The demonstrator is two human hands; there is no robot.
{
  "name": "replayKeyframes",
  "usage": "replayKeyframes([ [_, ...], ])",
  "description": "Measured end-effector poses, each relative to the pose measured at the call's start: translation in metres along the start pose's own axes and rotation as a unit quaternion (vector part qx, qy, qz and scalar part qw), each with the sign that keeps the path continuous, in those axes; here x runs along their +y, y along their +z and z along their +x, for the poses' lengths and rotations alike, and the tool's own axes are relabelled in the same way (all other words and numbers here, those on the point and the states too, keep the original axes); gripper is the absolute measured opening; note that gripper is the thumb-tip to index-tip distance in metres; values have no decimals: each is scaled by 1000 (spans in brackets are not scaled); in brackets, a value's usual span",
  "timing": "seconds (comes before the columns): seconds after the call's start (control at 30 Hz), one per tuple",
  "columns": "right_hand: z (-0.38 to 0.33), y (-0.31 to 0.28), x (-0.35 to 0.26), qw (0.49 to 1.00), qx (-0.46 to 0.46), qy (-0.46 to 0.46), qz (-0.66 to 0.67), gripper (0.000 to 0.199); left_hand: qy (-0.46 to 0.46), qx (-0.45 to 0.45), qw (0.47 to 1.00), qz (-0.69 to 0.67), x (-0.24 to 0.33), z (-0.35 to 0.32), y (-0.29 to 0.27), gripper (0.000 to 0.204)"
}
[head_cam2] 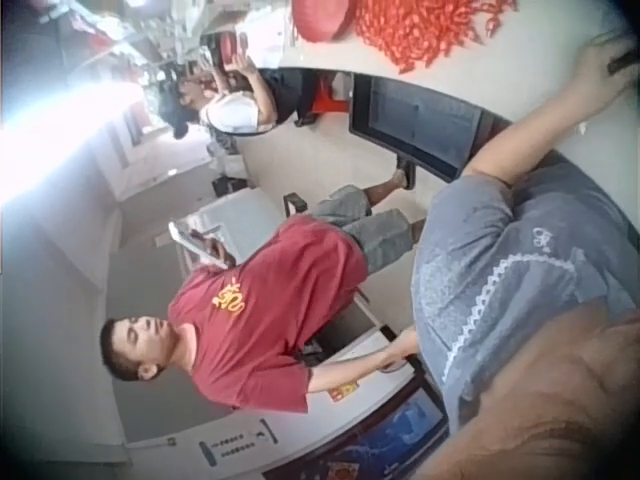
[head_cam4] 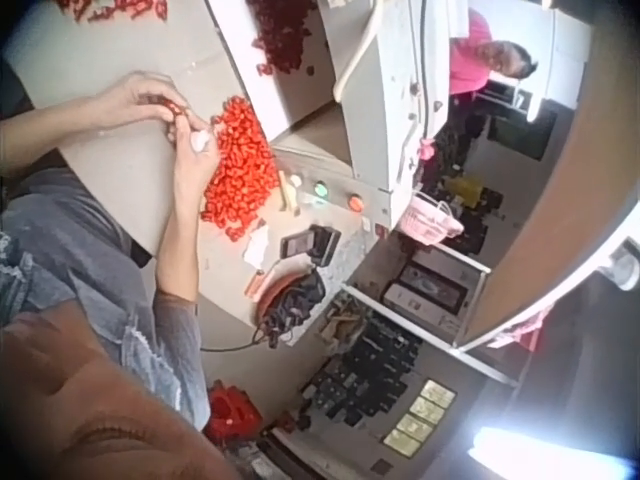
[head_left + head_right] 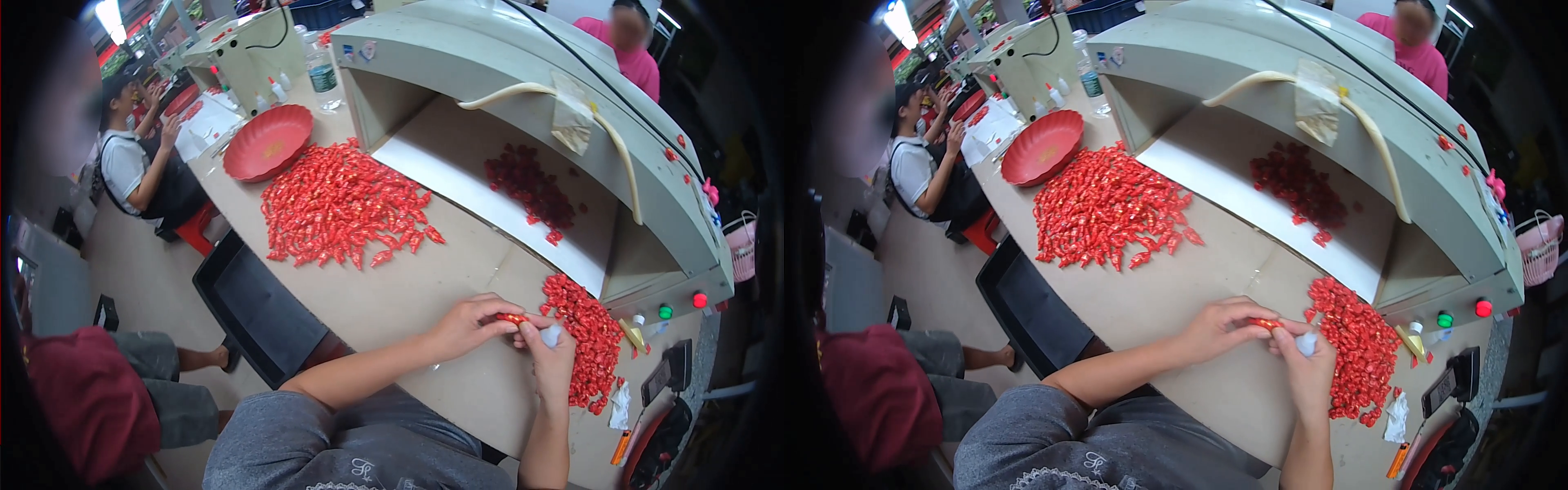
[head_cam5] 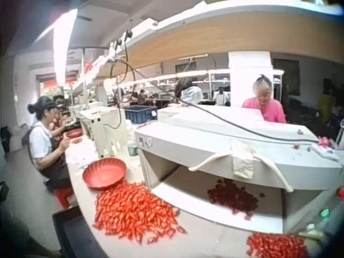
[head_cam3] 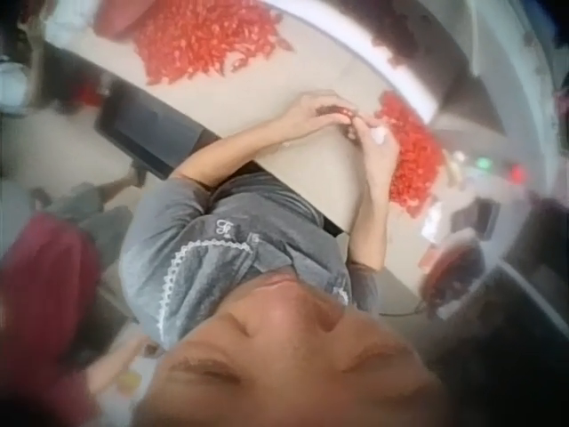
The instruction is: The person assembles small plastic parts by applying adhesive from a glue bottle onto the pieces and pressing them together by hand.
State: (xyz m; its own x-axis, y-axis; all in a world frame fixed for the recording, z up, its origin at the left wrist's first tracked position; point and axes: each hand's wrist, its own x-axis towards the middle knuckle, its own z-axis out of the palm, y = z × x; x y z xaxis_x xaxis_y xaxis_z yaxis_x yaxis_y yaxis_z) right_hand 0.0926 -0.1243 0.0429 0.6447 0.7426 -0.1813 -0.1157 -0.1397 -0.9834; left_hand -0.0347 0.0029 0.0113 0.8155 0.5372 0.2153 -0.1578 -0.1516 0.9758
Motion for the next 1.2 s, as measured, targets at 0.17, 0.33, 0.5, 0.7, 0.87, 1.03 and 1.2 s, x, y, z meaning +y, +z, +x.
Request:
replayKeyframes([
  [0.17,-1,-8,-9,999,24,-31,-20,19,181,92,863,462,-10,4,-71,23],
  [0.33,1,-17,-10,998,31,-56,13,20,83,155,813,555,-1,9,-101,24],
  [0.5,-6,-13,-16,998,3,-64,4,22,165,119,862,464,-17,83,-72,21],
  [0.7,-5,-13,-8,993,-22,-109,-29,24,129,76,894,423,-40,172,-28,21],
  [0.87,-6,-13,-9,987,-6,-139,-74,22,104,30,905,411,-43,169,-27,26],
  [1.03,-7,-23,-15,991,-54,-119,-31,26,-122,-37,991,-29,-8,96,-23,25],
  [1.2,-9,-24,-23,989,-43,-144,-1,25,-246,-35,886,-392,10,36,-11,20],
])
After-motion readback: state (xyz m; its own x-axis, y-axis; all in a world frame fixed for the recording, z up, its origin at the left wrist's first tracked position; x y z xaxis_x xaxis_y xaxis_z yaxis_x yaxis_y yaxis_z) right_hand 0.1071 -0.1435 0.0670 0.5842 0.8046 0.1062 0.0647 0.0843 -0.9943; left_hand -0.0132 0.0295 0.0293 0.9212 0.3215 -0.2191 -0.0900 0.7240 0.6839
